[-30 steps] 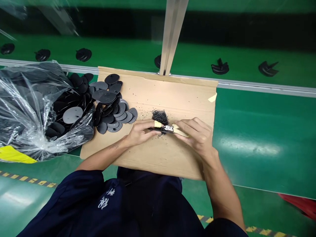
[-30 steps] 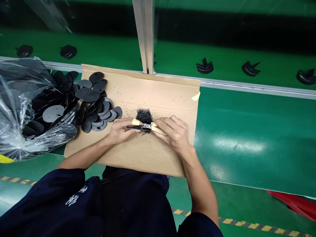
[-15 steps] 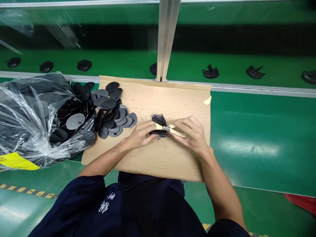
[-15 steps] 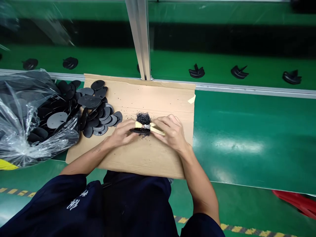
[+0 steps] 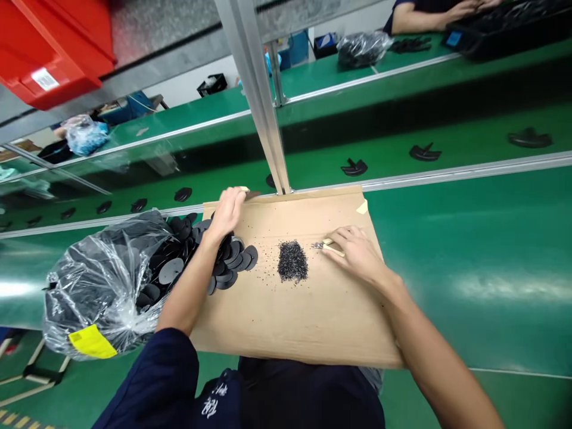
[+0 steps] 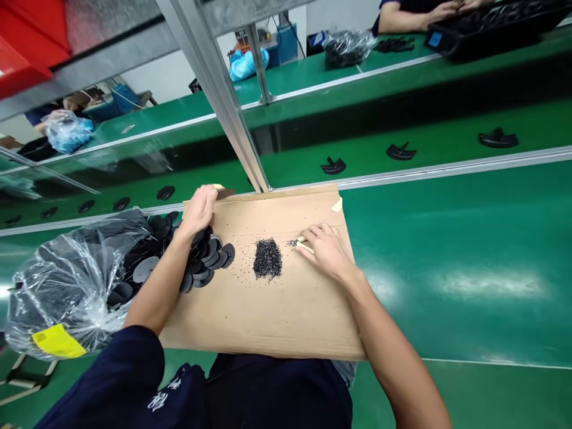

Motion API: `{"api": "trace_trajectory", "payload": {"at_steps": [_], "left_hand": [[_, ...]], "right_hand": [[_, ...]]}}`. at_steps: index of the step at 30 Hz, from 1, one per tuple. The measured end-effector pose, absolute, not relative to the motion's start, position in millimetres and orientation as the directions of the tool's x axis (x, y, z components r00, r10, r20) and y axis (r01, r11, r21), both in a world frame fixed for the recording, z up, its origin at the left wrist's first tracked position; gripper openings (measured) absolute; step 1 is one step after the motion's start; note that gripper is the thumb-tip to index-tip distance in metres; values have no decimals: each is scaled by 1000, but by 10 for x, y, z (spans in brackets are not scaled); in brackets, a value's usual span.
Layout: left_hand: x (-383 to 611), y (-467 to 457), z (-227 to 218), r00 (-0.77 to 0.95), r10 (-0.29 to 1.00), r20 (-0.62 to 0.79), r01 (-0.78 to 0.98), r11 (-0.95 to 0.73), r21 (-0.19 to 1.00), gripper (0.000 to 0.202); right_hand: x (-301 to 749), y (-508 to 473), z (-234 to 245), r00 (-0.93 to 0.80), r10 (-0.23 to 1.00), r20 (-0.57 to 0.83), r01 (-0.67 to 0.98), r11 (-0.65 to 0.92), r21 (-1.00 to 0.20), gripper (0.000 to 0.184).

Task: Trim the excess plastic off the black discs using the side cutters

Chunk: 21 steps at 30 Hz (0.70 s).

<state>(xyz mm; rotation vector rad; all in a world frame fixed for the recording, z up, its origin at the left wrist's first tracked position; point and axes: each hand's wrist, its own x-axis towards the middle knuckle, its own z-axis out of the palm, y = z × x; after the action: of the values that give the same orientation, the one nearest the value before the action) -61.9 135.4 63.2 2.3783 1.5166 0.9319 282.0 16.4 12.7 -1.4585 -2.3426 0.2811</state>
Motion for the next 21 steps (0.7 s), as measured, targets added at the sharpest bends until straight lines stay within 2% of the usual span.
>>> {"api": "trace_trajectory", "payload": {"at_steps": [1,3,5,9,13,17,21], "left_hand": [[-653,1562,657,256,891,376,834,-400,380,51],[-691,1901,669,166,962,215,955,-211,209,44],[-694,2114,647,112,985,132,981,-130,141,40],[-623,2300,591,71,997,25,991,-74,108,33],[-380,2420,566,87,996,14,988,-89,126,32],[41,2505,487,179,984,19,957,-179,229,30],[368,2526,387,167,986,17,925,-163,344,36]], "right_hand": [[2816,158,133,-400,897,190,829,442,-342,33],[2794,131,159,-397,903,163,848,428,-312,31],[2763,91,190,-385,913,133,871,407,-276,30],[2729,19,217,-363,924,119,898,381,-220,27],[2750,-11,193,-360,922,142,900,383,-209,26],[2762,-15,172,-346,918,194,904,382,-192,27],[2754,6,148,-347,902,258,905,394,-161,27]]}}
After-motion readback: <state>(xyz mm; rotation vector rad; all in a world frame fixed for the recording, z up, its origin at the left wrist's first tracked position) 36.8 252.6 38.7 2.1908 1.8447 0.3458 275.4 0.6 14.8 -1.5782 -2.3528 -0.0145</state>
